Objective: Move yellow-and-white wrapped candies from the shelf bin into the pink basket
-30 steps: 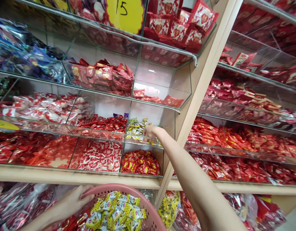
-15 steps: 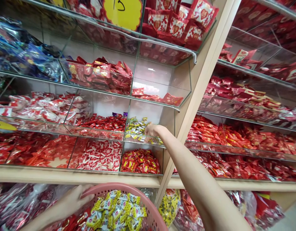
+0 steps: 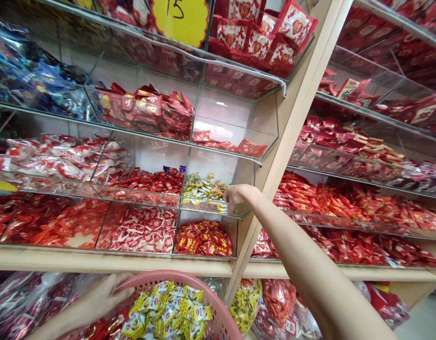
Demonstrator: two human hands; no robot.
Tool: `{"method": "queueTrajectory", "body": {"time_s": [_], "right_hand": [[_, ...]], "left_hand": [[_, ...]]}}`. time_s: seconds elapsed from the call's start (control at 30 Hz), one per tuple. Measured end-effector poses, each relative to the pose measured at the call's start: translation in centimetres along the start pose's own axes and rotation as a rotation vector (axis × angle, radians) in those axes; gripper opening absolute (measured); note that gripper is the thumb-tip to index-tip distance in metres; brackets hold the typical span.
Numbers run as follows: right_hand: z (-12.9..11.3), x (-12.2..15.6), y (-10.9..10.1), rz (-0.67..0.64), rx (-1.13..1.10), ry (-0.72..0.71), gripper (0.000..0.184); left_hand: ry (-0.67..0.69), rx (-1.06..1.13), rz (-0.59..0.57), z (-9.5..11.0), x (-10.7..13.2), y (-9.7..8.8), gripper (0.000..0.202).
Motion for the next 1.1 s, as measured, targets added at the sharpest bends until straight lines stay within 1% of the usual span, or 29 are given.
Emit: {"method": "queueTrajectory", "body": {"time_s": [0.1,0.3,0.53,0.63,0.73,0.77,0.87,0.97,1.03,1.1], "right_hand": [[-0.3,-0.1,0.5,-0.01,-0.031,-0.011,0.027],[-0.4,-0.2,0.3,0.037,-0.033,0.031,0.027],[-1.3,-0.2,0.1,-0.041,-0.044,0.039,0.028],[-1.6,0.0,0.0,-0.023,-0.063,0.042,0.026],[-1.0,0.7,-0.6,0.047,-0.063,0.038,0.029],[-0.6,1.1,-0.9,0.072,-0.068,0.038,0.03],[1.0,3.2,-2.0,0.151,-0.134,0.037,0.037],[1.5,6.5,-3.6,0.279,-0.209,0.001,0.045],[0.5,9.1,-4.2,0.359,-0.255,-0.059,0.048],[-1.8,11.2,-4.0,0.389,-0.313,-0.17,0.047]], "left_hand": [[-0.001,0.003,0.017,-0.1,0.1,-0.1,0.043],[0.006,0.054,0.052,-0.1,0.1,-0.3,0.045],[-0.003,-0.006,-0.001,0.1,0.0,0.0,0.044],[-0.002,-0.012,-0.018,0.6,0.3,0.0,0.042],[0.003,-0.02,-0.013,1.3,0.5,-0.1,0.042],[-0.001,-0.024,-0.005,1.5,0.5,-0.2,0.041],[-0.025,-0.039,-0.033,1.8,0.6,-0.1,0.042],[-0.025,-0.073,-0.05,2.0,0.6,0.1,0.041],[-0.028,-0.109,-0.059,2.0,0.6,0.2,0.04],[-0.032,-0.119,-0.069,2.1,0.6,0.3,0.04]]}}
Point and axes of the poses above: each hand's wrist, its own x-axis away from the middle knuckle, its own y-axis out of the palm, z = x × y, the point moved 6 cm from there along -x, towards the middle knuckle, and after that the axes turned 15 degrees about x, right-handed, at the moved point
